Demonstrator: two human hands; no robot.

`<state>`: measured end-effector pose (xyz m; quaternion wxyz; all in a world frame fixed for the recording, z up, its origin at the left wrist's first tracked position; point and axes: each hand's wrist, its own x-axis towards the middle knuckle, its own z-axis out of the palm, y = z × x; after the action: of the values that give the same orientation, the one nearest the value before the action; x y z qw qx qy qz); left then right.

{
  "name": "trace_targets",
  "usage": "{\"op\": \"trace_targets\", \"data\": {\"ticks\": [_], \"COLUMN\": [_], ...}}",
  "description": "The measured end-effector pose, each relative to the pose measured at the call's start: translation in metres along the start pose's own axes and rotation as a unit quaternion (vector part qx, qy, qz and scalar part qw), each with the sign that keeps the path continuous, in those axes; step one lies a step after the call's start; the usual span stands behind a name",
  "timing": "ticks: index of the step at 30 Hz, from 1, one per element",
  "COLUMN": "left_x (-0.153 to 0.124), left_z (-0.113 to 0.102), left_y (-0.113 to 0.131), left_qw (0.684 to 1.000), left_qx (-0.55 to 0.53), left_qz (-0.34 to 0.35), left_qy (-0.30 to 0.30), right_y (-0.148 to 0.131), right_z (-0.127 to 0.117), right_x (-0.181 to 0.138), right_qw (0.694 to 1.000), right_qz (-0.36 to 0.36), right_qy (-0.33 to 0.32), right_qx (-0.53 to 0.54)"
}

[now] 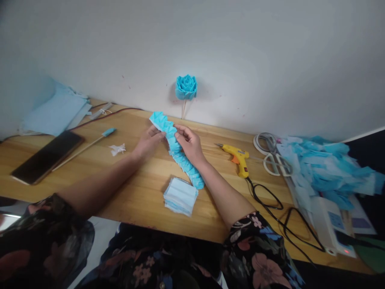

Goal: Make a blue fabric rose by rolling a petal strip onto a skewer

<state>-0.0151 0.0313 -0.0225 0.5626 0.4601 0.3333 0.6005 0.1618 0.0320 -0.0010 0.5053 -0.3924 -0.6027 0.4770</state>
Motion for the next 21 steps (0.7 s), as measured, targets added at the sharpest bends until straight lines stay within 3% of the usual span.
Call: {"op": "trace_targets", "data": {"ticks": [6,21], "left_x": [0.001,-0.001], "left_z": [-0.001,0.004], "left_y": [0.0,-0.002], "left_qw": [0.998,0.996], "left_qx": [0.054,0.044], "left_qz": [0.007,0.014], "left_qy": [-0.016,-0.079], "right_y": [0.001,-0.007], "right_z": [-0.002,0.0], "right_x": [0.002,0.002], "right_qw": [1.0,1.0], "right_qz": [-0.012,0.0], "right_qy": [0.0,0.007], "right_qx": [-0.011,0.001]}}
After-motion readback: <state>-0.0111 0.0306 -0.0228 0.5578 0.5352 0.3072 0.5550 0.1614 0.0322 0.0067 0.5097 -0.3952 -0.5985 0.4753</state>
